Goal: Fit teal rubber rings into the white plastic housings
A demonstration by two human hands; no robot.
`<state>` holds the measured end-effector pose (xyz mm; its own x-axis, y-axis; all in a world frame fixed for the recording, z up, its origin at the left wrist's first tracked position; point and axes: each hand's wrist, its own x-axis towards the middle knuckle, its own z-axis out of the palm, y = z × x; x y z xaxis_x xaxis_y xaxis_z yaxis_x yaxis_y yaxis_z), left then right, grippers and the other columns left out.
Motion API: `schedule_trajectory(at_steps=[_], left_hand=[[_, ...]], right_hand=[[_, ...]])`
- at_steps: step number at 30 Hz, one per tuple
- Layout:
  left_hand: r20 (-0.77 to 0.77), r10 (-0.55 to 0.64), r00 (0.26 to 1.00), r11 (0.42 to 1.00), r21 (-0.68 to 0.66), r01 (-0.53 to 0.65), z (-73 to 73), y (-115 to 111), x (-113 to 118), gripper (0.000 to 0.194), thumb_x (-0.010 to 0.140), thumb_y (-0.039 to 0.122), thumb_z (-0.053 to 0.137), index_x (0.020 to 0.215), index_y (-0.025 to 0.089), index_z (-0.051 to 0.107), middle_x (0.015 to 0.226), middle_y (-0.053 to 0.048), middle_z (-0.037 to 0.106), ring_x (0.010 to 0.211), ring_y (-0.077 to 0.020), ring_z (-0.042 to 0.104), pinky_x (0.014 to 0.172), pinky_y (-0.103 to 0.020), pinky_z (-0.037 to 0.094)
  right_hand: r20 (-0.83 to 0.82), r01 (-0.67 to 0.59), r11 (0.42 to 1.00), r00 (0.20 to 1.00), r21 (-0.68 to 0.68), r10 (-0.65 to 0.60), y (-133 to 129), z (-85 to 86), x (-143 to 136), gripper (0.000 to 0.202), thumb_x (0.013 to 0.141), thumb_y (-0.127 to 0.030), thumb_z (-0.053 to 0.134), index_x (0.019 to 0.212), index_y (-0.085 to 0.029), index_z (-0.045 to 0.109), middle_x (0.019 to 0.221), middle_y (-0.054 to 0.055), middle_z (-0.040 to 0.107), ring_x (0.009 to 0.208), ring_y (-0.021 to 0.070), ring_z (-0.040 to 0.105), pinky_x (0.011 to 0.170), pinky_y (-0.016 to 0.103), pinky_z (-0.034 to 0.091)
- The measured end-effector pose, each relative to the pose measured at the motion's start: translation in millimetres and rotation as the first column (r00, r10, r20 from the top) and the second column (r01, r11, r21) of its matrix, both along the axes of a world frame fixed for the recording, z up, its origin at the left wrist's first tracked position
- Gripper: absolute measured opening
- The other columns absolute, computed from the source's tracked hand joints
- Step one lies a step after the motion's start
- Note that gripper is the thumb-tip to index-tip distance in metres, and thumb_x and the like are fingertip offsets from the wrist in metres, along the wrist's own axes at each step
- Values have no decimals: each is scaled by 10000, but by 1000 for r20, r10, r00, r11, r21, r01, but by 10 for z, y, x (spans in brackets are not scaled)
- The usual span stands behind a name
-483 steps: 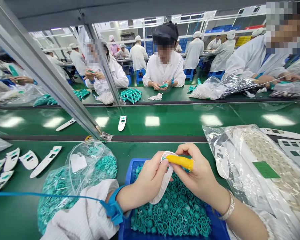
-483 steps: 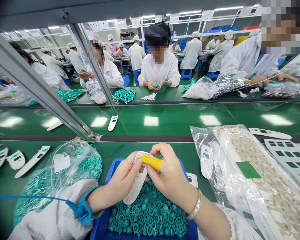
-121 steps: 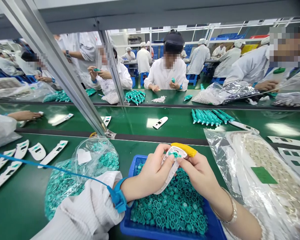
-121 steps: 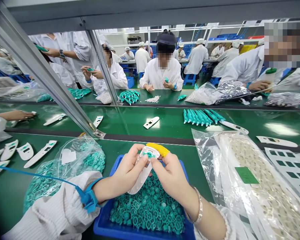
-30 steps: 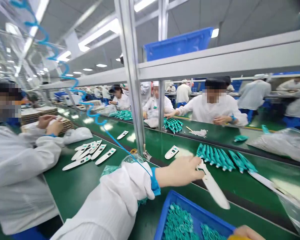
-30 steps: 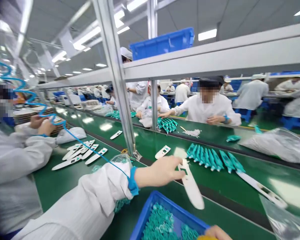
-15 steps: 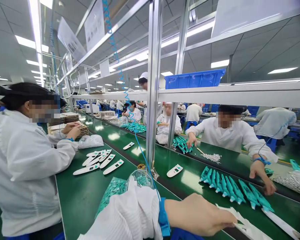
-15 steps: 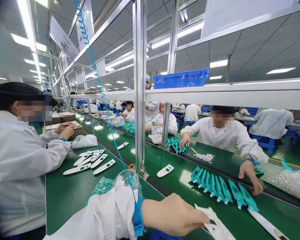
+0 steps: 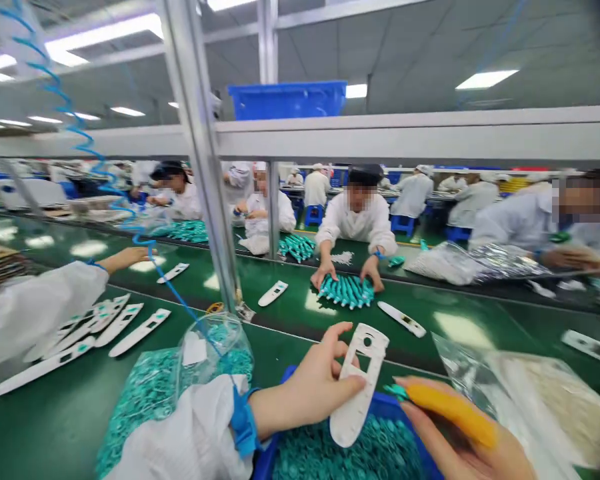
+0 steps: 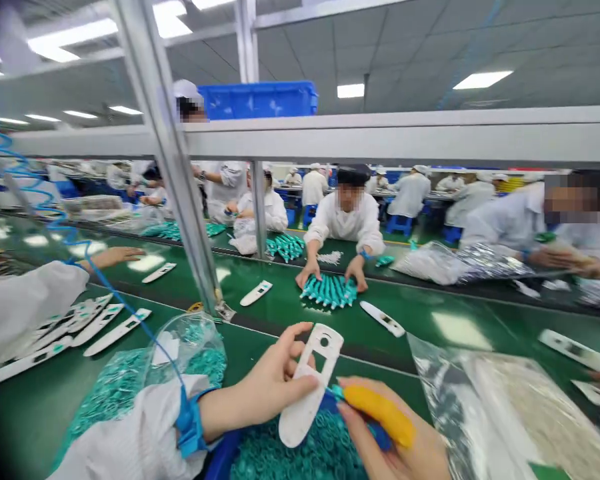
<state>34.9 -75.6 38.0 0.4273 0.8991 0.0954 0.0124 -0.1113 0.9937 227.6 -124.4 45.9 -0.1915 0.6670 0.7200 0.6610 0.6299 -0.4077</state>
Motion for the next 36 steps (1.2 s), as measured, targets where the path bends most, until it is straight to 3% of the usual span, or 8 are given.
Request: schedule_trajectory(at_steps=[5, 12, 15, 21, 26, 30, 36], left_hand=[[-40, -156, 987, 988, 6, 156, 25, -212, 42, 410, 782, 150, 530, 1178, 208, 446, 905, -15, 553, 544, -44, 478, 452, -146, 358], [-44, -179, 983, 980, 85, 183, 101, -346, 68, 365, 823, 133, 462, 1176, 208, 404, 874, -12, 573, 683, -95, 509, 593, -195, 405], [-50, -187, 981, 972, 134, 192, 153, -359, 83, 294, 846, 173, 457, 1138, 182, 424, 882, -22, 575, 753, -111, 526, 652, -208, 417], [-35, -173, 984, 982, 66, 175, 104, -321, 112, 248, 863, 216, 449, 1109, 195, 432, 791, 8, 546, 611, -79, 453, 531, -181, 359], [-24, -169, 985, 986, -8, 169, 9, -278, 131, 230, 848, 213, 456, 1076, 188, 435, 700, 39, 488, 526, -63, 390, 462, -172, 295], [-54, -172, 984, 985, -8, 172, -28, -252, 119, 211, 852, 219, 447, 1060, 184, 432, 684, 42, 478, 514, -64, 372, 455, -177, 270], [-160, -108, 981, 991, 66, 119, -96, -231, 123, 270, 869, 215, 413, 1139, 214, 433, 665, 42, 463, 525, -77, 366, 463, -186, 267]], right_hand=[[66, 2, 992, 998, 123, -10, 62, 103, -139, 147, 834, -159, 537, 950, -230, 593, 880, 20, 673, 780, 151, 650, 687, 257, 541], [-64, 183, 980, 982, 79, -178, 18, -35, -172, 275, 792, -219, 587, 1050, -198, 494, 925, 75, 540, 792, 199, 557, 622, 345, 504], [0, 125, 982, 992, 143, -126, 13, -62, -153, 335, 787, -183, 576, 1107, -225, 484, 963, 74, 550, 830, 210, 555, 674, 368, 496], [167, 55, 969, 981, 240, -97, 61, -21, -113, 278, 805, -153, 576, 1073, -211, 531, 872, 54, 612, 825, 203, 560, 715, 367, 485], [212, 24, 982, 975, 190, -64, 117, -28, -104, 165, 836, -202, 556, 1001, -207, 551, 819, 42, 636, 768, 181, 581, 666, 336, 479], [261, 18, 987, 963, 163, -60, 156, -47, -90, 188, 825, -228, 587, 1003, -195, 534, 857, 52, 630, 794, 190, 565, 684, 357, 454], [118, 28, 999, 992, 46, -33, 149, -92, -122, 102, 836, -208, 544, 933, -210, 512, 804, 26, 566, 751, 176, 553, 660, 338, 442]])
